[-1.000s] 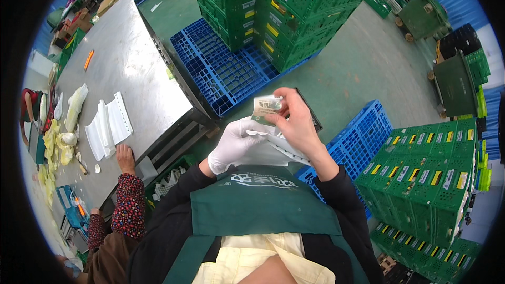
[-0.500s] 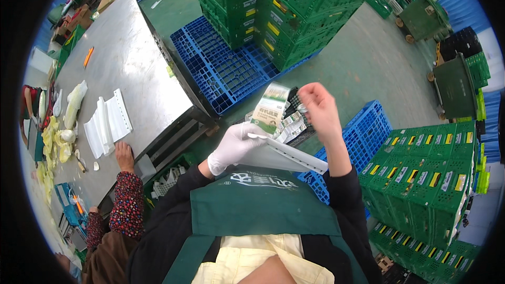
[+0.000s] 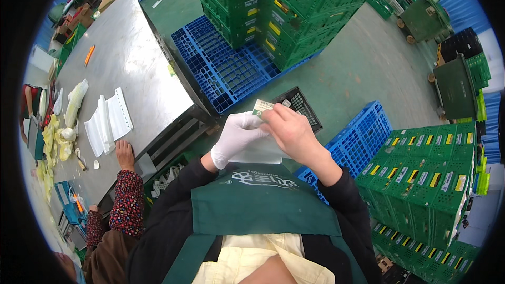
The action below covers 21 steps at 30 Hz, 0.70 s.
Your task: The person applies individual adhesive labels to plastic blister packs by hand, peeling labels from a strip and pressing them onto the containers before placing them in a bin.
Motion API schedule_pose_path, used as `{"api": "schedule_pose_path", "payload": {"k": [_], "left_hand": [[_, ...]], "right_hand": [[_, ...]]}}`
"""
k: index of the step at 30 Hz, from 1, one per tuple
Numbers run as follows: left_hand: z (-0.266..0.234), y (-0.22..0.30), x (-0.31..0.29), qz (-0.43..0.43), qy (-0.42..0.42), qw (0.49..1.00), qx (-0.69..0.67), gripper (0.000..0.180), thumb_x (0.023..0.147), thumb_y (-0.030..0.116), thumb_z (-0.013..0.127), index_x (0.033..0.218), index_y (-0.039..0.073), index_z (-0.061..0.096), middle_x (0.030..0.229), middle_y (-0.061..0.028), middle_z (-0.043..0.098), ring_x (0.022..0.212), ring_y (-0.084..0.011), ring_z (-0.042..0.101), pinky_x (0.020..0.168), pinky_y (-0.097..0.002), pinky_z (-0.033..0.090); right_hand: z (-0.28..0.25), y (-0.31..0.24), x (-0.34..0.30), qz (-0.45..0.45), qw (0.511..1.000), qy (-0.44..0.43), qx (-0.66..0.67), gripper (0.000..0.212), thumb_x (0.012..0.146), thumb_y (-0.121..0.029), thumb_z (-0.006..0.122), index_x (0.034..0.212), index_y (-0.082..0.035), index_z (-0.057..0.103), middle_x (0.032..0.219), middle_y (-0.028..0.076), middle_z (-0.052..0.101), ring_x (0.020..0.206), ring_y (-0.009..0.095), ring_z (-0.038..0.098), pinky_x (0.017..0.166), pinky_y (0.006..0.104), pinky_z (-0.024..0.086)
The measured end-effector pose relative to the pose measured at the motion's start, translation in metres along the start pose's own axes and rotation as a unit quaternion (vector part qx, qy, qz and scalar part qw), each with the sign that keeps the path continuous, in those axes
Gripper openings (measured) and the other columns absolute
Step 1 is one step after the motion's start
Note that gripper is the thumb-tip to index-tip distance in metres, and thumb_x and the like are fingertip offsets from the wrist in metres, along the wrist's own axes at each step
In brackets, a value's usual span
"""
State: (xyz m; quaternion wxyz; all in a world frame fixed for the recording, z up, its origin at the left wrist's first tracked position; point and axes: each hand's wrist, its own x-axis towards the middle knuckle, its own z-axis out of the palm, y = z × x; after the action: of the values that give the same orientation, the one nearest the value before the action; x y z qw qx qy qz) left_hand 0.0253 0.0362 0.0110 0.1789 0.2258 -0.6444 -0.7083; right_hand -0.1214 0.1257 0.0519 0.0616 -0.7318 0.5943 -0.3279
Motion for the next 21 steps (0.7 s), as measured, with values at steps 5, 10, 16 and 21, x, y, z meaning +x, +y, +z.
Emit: {"api": "schedule_pose_path", "payload": {"k": [5, 10, 16, 21], "left_hand": [[-0.006, -0.017, 0.005, 0.066, 0.005, 0.996, 0.056, 0.015, 0.076, 0.002, 0.065, 0.09, -0.001, 0.067, 0.092, -0.0044, 0.064, 0.081, -0.0101, 0.059, 0.072, -0.0237, 0.047], [-0.006, -0.002, 0.003, 0.068, -0.027, 0.997, 0.002, 0.015, 0.076, -0.002, 0.064, 0.091, 0.0, 0.067, 0.098, -0.0056, 0.062, 0.088, -0.0122, 0.058, 0.079, -0.0256, 0.047], [-0.006, -0.011, -0.004, 0.019, -0.106, 0.994, -0.008, 0.01, 0.074, 0.002, 0.068, 0.083, -0.001, 0.066, 0.092, -0.0039, 0.063, 0.087, -0.0115, 0.057, 0.078, -0.0245, 0.045], [-0.002, -0.012, -0.008, 0.011, -0.041, 0.999, -0.01, 0.012, 0.075, 0.0, 0.066, 0.086, 0.0, 0.066, 0.096, -0.0068, 0.062, 0.086, -0.0132, 0.058, 0.077, -0.0264, 0.046]], "right_hand": [[-0.005, -0.013, -0.012, 0.028, 0.995, 0.089, 0.03, 0.018, 0.068, 0.002, 0.058, 0.085, -0.003, 0.053, 0.081, 0.011, 0.05, 0.072, 0.029, 0.055, 0.059, 0.0373, 0.045], [-0.017, 0.019, -0.007, 0.332, 0.919, -0.003, 0.213, 0.011, 0.081, -0.008, 0.062, 0.086, 0.001, 0.06, 0.072, 0.006, 0.058, 0.059, 0.011, 0.049, 0.053, 0.0286, 0.041], [-0.011, 0.04, -0.001, 0.376, 0.758, 0.175, 0.503, 0.012, 0.083, -0.008, 0.063, 0.088, 0.003, 0.063, 0.076, 0.005, 0.064, 0.066, 0.005, 0.054, 0.061, 0.0218, 0.046], [0.0, 0.025, -0.016, 0.359, 0.84, 0.164, 0.373, 0.018, 0.078, -0.009, 0.067, 0.067, 0.0, 0.057, 0.058, -0.004, 0.052, 0.053, 0.003, 0.042, 0.048, 0.0199, 0.033]]}}
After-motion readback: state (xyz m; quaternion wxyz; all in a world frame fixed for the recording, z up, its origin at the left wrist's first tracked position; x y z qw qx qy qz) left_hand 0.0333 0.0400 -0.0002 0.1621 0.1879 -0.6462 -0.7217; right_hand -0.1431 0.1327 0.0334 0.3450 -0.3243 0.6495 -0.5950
